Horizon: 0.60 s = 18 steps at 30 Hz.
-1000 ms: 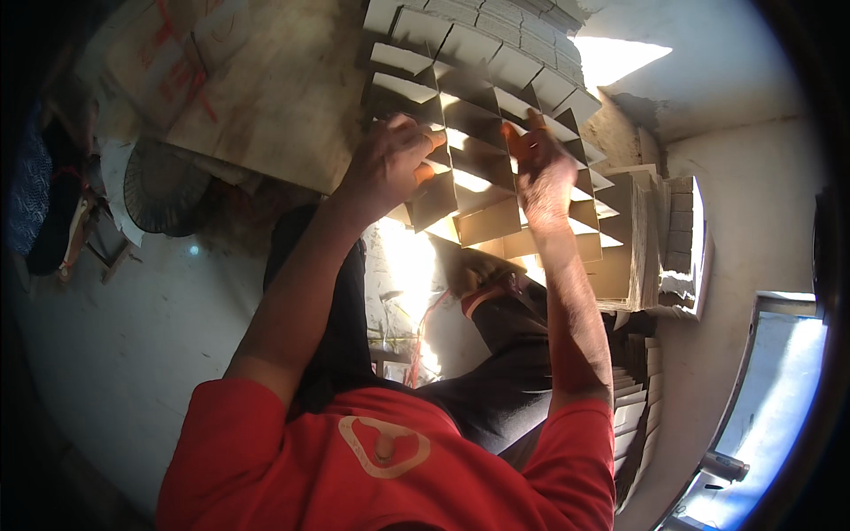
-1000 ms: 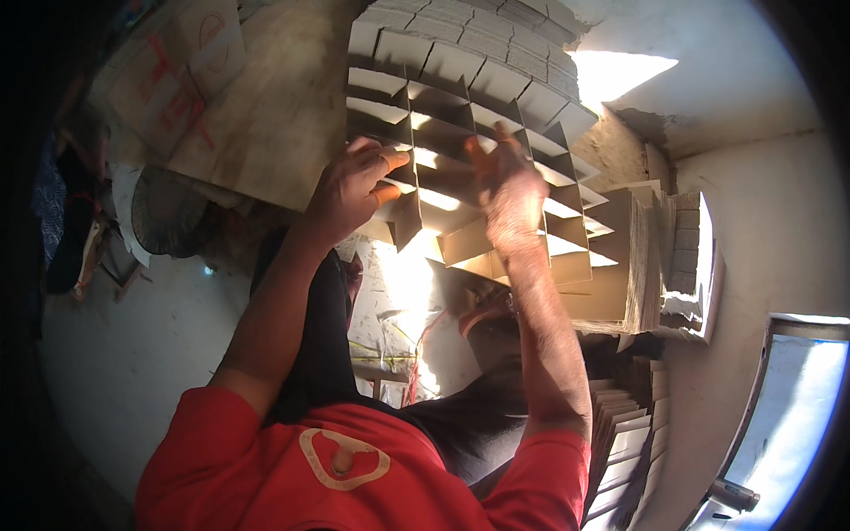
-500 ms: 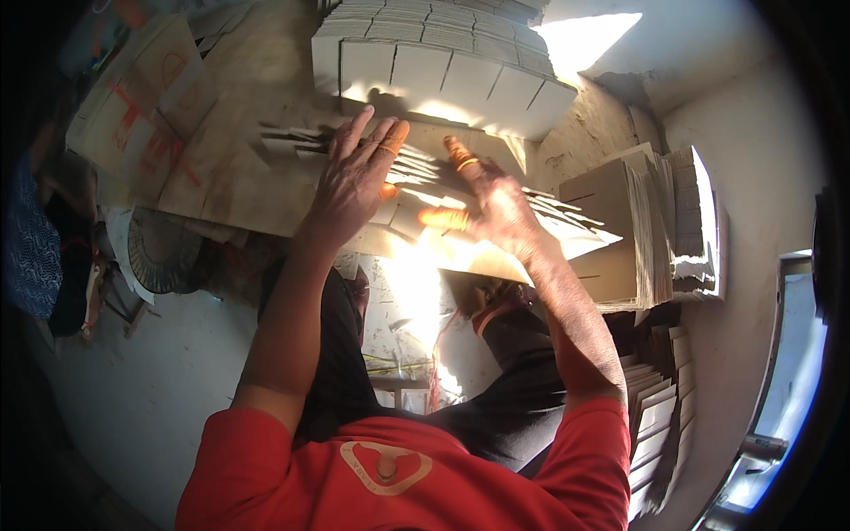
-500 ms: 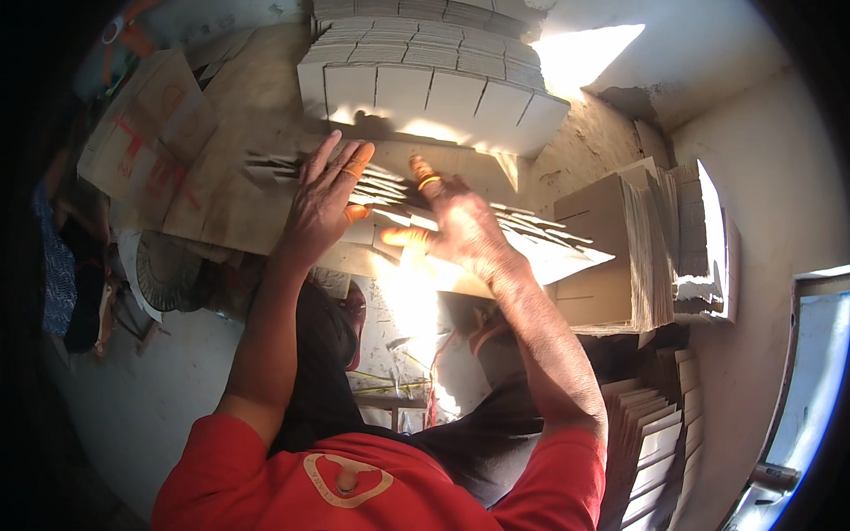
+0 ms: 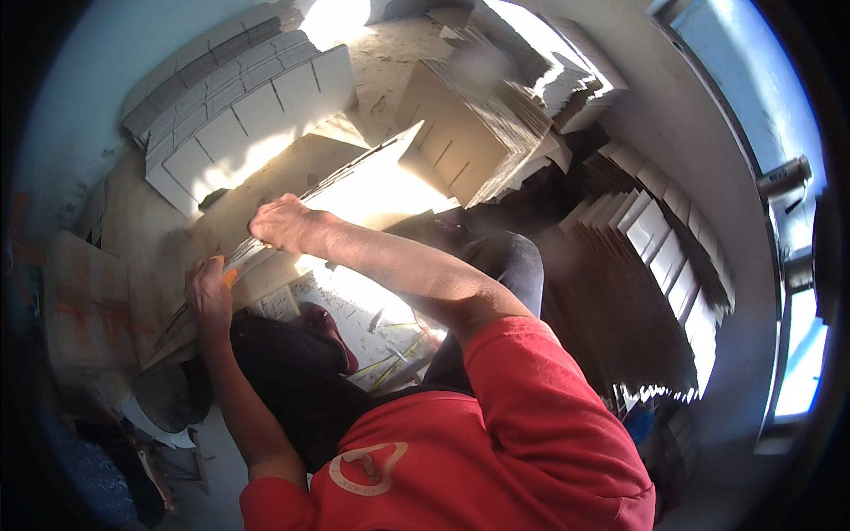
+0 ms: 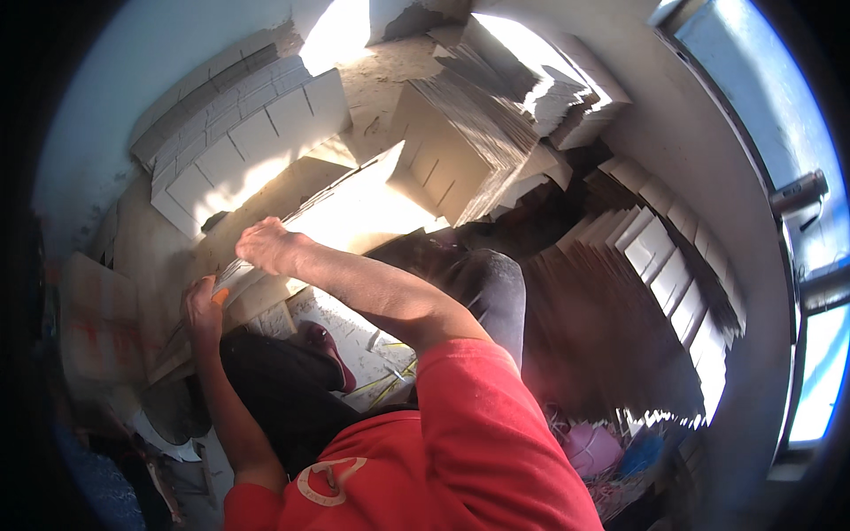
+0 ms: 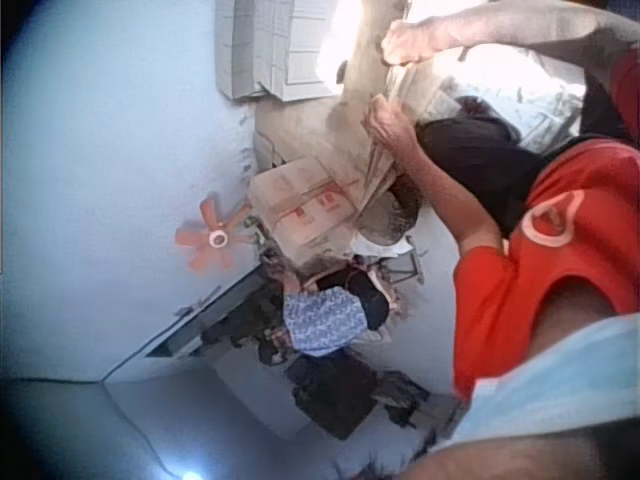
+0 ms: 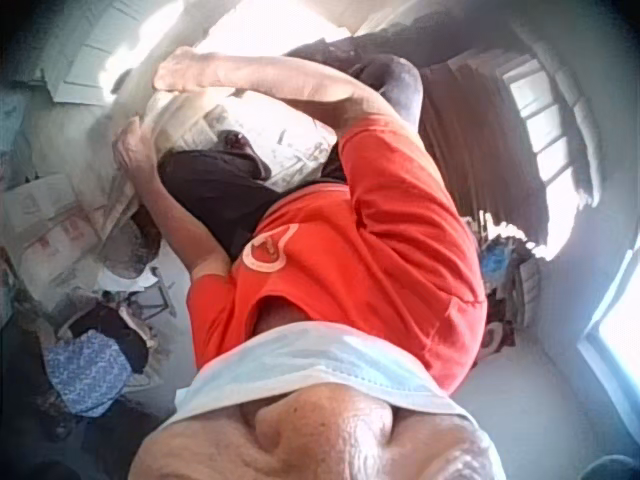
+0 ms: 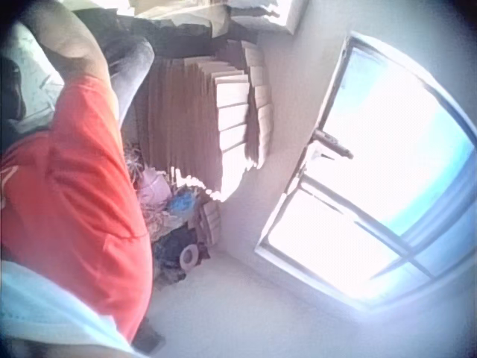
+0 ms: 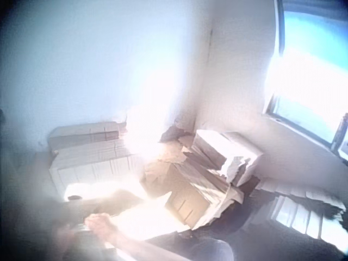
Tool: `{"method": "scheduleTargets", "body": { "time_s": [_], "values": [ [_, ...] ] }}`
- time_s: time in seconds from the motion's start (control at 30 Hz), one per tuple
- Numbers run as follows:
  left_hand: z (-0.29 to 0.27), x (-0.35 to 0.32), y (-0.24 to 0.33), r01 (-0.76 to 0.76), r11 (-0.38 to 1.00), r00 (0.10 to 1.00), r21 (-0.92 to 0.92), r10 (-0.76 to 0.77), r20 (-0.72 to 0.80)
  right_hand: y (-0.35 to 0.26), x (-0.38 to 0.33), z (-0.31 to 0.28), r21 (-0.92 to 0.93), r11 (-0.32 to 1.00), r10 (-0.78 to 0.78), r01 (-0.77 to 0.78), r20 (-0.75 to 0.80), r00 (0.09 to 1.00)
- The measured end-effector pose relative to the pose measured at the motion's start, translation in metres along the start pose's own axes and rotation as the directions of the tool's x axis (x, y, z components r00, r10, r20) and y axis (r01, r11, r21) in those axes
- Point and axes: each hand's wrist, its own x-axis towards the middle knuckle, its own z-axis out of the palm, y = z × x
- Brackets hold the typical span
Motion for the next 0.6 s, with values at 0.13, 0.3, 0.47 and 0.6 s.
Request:
{"method": "scheduleTargets", "body": {
  "time_s": [0.13,0.3,0.47,0.6],
  "values": [
    [-0.04,-0.007,0.016,-0.131,0.991,0.977,-0.035,0.123,-0.177,-0.056,-0.005,-0.062,-0.118,0.99,0.089,-0.081,0.065,0.994],
    [-0.07,0.004,0.112,-0.397,0.913,0.874,-0.098,0.343,-0.343,-0.101,-0.096,-0.151,-0.521,0.849,0.092,-0.082,-0.008,0.996],
    [-0.073,-0.004,0.159,-0.509,0.847,0.806,-0.155,0.406,-0.43,-0.09,-0.249,-0.202,-0.59,0.577,0.515,-0.565,-0.273,0.812],
    [-0.038,-0.012,0.149,-0.5,0.845,0.819,-0.189,0.391,-0.42,-0.075,-0.424,-0.234,-0.567,0.122,0.662,-0.815,-0.565,0.492]
  ]
}}
